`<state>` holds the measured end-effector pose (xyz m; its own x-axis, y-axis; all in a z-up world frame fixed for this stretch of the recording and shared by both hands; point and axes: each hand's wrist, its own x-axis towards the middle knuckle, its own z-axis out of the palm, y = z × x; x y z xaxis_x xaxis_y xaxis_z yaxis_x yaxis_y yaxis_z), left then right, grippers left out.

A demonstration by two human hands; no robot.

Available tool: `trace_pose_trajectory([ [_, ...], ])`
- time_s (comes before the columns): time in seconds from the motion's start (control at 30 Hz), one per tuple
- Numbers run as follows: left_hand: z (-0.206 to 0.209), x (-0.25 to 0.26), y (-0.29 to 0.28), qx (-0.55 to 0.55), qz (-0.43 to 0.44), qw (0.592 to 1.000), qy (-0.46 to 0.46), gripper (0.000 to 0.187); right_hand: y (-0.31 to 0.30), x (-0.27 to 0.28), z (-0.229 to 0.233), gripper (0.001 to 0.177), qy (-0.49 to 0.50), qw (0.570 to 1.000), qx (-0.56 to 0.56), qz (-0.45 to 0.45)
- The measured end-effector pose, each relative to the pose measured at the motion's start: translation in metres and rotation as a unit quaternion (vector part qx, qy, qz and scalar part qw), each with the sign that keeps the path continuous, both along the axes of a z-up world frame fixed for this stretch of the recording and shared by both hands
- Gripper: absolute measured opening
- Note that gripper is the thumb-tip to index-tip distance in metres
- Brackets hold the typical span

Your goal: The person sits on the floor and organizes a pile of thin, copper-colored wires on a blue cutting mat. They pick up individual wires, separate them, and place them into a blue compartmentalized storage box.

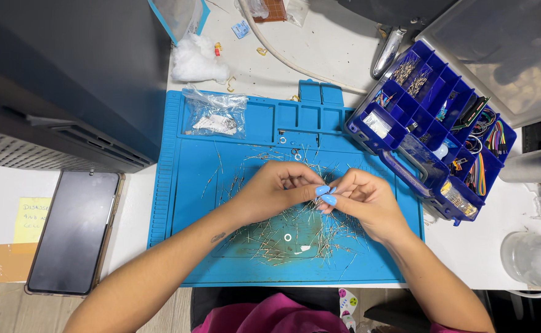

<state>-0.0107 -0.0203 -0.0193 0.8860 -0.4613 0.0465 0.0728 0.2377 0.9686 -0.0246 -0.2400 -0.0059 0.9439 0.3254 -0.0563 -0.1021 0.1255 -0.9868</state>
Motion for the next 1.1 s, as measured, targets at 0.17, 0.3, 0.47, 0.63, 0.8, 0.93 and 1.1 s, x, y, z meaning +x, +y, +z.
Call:
trace_pose_trajectory([
  [0.17, -0.003, -0.001, -0.003, -0.005, -0.008, 1.000, 0.012, 0.013, -0.004, 0.000, -0.012, 0.013, 0.018, 1.000, -0.004, 0.007],
  [0.3, -0.006, -0.004, -0.003, -0.011, -0.030, 0.999, 0.013, 0.014, -0.004, -0.002, -0.019, 0.018, 0.054, 0.998, 0.010, 0.011],
  [0.47, -0.004, -0.004, -0.005, -0.027, -0.030, 0.999, 0.012, 0.017, -0.003, -0.002, -0.017, 0.016, 0.074, 0.997, 0.003, 0.008],
  [0.63, -0.005, -0.002, -0.006, -0.041, -0.026, 0.999, 0.021, 0.020, -0.005, -0.002, -0.020, 0.015, 0.066, 0.998, -0.010, 0.003],
  [0.8, -0.005, -0.002, -0.005, -0.024, -0.004, 0.999, 0.024, 0.036, -0.001, -0.002, -0.015, 0.014, 0.047, 0.999, -0.011, 0.007],
  [0.93, -0.002, 0.001, -0.003, -0.016, -0.005, 1.000, 0.024, 0.035, -0.002, -0.001, -0.012, 0.012, 0.051, 0.999, -0.007, 0.001],
  [1.1, -0.005, 0.005, 0.002, 0.035, 0.010, 0.999, 0.001, 0.021, -0.003, 0.002, -0.002, 0.009, 0.062, 0.997, 0.013, -0.034],
])
